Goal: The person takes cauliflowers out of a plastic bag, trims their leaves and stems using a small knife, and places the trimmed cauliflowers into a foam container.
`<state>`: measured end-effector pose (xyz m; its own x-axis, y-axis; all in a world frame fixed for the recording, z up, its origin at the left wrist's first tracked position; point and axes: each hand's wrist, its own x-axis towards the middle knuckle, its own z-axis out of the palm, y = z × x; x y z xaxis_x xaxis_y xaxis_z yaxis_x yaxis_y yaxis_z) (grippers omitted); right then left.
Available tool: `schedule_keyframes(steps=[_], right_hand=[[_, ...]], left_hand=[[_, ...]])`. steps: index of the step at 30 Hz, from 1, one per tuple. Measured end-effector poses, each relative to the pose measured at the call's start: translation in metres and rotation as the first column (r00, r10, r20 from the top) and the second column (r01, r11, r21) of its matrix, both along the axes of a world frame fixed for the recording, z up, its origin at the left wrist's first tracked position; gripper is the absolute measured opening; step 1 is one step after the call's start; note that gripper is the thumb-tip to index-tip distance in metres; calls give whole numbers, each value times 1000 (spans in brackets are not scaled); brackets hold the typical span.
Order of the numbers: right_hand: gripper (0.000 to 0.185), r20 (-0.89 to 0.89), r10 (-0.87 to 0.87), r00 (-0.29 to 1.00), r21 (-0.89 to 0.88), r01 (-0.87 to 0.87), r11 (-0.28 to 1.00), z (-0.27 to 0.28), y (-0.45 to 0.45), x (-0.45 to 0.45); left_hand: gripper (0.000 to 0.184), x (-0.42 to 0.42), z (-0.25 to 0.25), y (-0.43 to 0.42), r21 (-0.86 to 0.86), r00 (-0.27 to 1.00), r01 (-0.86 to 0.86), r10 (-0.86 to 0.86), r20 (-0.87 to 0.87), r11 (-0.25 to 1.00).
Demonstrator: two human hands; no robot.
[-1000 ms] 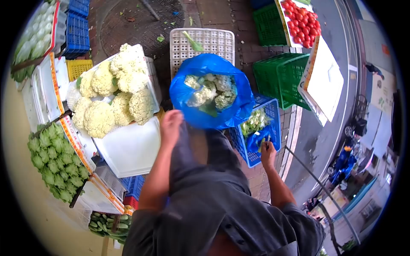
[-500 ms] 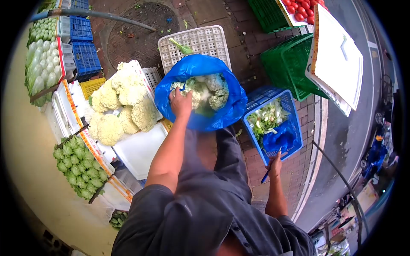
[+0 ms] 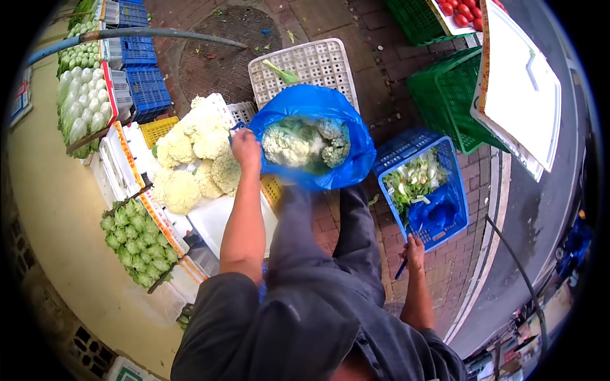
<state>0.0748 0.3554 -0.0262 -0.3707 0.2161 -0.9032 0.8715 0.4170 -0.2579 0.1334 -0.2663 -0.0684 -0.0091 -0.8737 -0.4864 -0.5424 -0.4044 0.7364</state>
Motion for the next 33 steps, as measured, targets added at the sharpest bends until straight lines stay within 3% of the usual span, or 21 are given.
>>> schedule_keyframes(steps=[3,5,6,9,10,13,14,17,18,21,22,23,25,26,29,30,31,32,33], right_hand=[[26,22,0,1000,-41,1,999,-4,-14,4],[26,39,-21,999,-66,23,998,-4,-22,5],[25,15,9,1000,-85,-7,996,-4,-25,4],[24,-5,-5,1000,-96,5,995,0,-41,-2],[24,-7,-12,1000,-109,11,994,1,-43,-3],[25,-11,-9,1000,-114,8,993,1,-46,-2],[25,-6,-11,1000,-94,10,996,1,-49,-1],[26,13,2,1000,-122,-1,993,1,-51,3],[26,26,16,1000,-114,-13,993,1,-53,3],[26,31,58,998,-103,-54,993,6,-56,5],[26,18,81,997,-115,-79,990,9,-60,2],[26,3,105,994,-130,-104,986,10,-66,-1],[27,-25,106,994,-143,-109,984,17,-85,-11],[27,-37,107,994,-147,-112,983,22,-96,-16],[28,-117,164,979,-173,-183,968,23,-126,-31],[30,-90,129,988,-207,-146,967,25,-137,-37],[31,-148,202,968,-201,-229,952,30,-150,-43],[32,-208,272,940,-191,-311,931,34,-165,-52],[33,-265,336,904,-175,-388,905,37,-181,-59]], left_hand=[[25,0,5,40,103,954,255,-268,132,961],[37,2,-24,64,-155,895,353,-284,344,923],[52,1,-29,63,-37,861,412,-376,342,910],[62,-38,-27,69,28,816,302,-273,510,953],[74,-18,-86,64,-120,914,271,-216,343,955],[76,-36,-68,61,153,842,150,-208,497,977],[73,-38,-62,64,128,817,192,-230,528,973],[69,-3,-95,58,195,954,-20,-40,299,981],[64,23,-127,55,88,985,80,-92,147,993],[53,20,-73,70,123,904,230,-258,340,965],[47,29,-72,76,-40,927,327,-313,207,944],[43,38,-70,75,29,793,520,-496,354,854],[34,49,-62,69,244,369,784,-745,556,571],[25,61,-72,69,132,414,812,-721,556,568],[25,78,-110,58,197,871,437,-468,149,877],[21,85,-115,54,177,891,434,-451,62,883],[22,87,-114,49,160,902,430,-432,-27,888],[23,58,-74,49,230,957,287,-271,-99,930],[20,51,-64,46,264,969,244,-224,-106,933]])
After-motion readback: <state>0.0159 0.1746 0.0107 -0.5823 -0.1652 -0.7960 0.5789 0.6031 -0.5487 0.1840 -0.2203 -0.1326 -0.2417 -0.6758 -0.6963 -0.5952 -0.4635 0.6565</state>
